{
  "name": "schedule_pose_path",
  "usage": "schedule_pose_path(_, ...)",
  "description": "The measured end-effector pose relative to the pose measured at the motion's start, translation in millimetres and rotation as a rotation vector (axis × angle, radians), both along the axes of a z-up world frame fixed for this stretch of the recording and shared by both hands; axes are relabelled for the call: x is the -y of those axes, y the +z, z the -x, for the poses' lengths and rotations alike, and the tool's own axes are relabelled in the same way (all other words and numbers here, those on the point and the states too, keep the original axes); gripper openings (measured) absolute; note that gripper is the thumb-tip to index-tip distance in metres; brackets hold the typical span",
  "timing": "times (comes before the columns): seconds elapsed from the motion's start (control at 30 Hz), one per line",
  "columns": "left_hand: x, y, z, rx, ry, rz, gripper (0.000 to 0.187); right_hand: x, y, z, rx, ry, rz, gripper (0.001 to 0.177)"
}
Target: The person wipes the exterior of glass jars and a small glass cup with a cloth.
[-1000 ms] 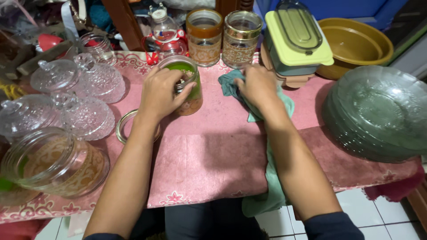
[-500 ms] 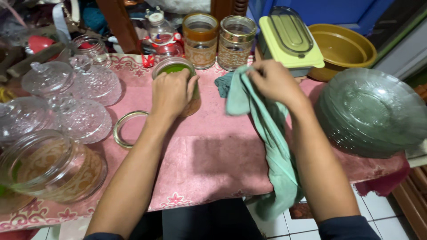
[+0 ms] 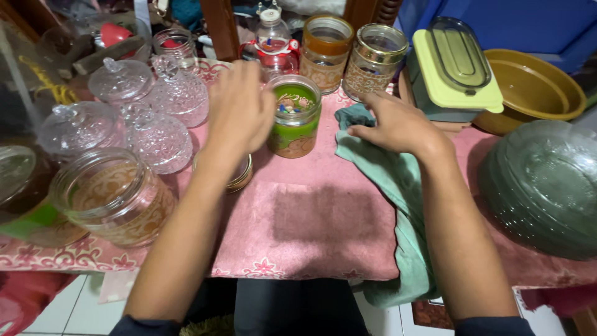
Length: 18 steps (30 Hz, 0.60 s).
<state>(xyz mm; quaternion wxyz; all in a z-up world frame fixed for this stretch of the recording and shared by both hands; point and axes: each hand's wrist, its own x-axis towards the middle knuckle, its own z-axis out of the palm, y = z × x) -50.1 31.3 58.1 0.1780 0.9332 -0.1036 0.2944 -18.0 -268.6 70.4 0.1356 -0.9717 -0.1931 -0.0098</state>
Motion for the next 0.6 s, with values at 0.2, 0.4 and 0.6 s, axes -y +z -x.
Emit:
schedule_pose_path(0.2, -27, -5, 28, -0.834, 0.166, -0.266, 0.093, -34, -37, -18, 0.183, 0.276, -0.303, 0.103)
schedule_pose_path(0.4, -29, -21, 25, -0.988, 0.19, -0.531, 0.12, -50, -73, -21, 0.009, 0.338, -0.631, 0.129)
schedule_pose_path(0.6, -25, -3, 25, -1.006, 0.19, -0.405, 0.112, -48, -90, -21, -0.117, 0.38, -0.816, 0.127)
